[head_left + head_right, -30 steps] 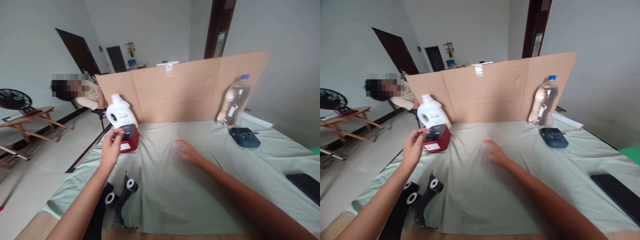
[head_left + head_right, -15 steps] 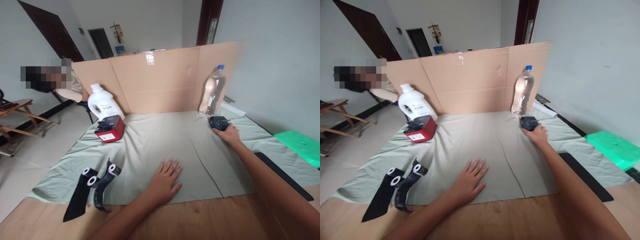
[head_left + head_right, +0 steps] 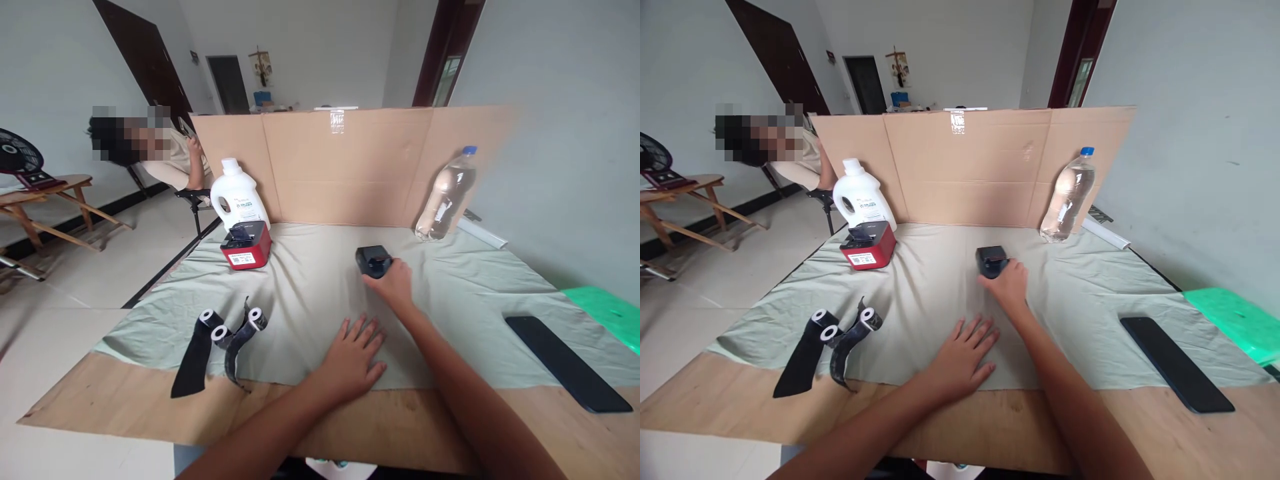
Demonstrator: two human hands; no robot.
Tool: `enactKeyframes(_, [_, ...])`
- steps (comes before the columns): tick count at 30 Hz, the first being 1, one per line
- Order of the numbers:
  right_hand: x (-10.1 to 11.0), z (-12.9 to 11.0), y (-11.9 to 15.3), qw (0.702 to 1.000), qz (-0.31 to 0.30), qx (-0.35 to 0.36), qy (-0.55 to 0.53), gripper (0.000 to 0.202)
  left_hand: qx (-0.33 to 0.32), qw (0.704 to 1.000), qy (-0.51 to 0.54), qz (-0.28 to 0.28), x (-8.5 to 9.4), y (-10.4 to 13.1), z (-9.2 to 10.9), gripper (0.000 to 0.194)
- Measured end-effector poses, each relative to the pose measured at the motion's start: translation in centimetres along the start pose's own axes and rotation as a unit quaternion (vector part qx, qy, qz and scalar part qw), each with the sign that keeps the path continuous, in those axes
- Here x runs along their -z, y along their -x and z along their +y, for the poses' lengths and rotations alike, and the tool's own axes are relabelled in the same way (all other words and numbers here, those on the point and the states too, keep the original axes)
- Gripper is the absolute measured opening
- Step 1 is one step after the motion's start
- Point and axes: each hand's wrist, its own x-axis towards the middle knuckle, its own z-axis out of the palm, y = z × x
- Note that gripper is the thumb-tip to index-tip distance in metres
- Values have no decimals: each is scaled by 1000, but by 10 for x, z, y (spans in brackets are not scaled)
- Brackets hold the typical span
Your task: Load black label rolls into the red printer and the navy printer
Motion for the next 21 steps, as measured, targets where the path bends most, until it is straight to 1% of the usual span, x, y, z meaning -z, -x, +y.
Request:
enactKeyframes(2, [-9,-33,22,1000,-10,0,-7,70,-3,1000,1,10,0,0,1,63])
enactKeyframes(3, [-12,-45,31,1000,-15,-7,-7,70,-5,1000,2,12,0,0,1,62])
enactKeyframes(4, [-15,-54,38,1000,-21,-17,-7,70,-6,1000,3,12,0,0,1,61])
enactKeyframes(6, [-19,-63,49,999,-31,-35,-2,70,-4,1000,3,9,0,-2,0,59])
enactKeyframes(10, [-21,-65,59,999,-39,-33,15,72,0,1000,18,5,1,-3,1,58])
enactKeyframes(12, [-19,-62,60,999,-40,-24,25,74,-6,999,33,19,2,-2,3,57])
enactKeyframes(13, [-17,-59,59,998,-44,-17,30,77,-9,998,47,30,3,0,4,54])
enactKeyframes(15, [-14,-52,56,996,-76,6,35,84,12,993,97,64,8,2,3,36])
enactKeyframes(16, [-12,-46,54,994,-104,24,34,88,44,985,134,96,13,1,1,28])
enactKeyframes(17, [-10,-40,51,989,-135,46,31,90,90,970,178,139,19,0,-3,28])
enactKeyframes(18, [-9,-34,49,984,-163,69,29,90,143,945,225,190,26,-3,-10,33])
enactKeyframes(19, [-8,-28,47,979,-182,91,31,90,194,911,270,243,35,-9,-19,36])
enactKeyframes(20, [-7,-22,45,975,-189,109,34,89,241,873,313,286,45,-16,-31,35])
enactKeyframes(21, [-7,-18,44,974,-188,121,39,88,277,840,349,311,55,-26,-45,30])
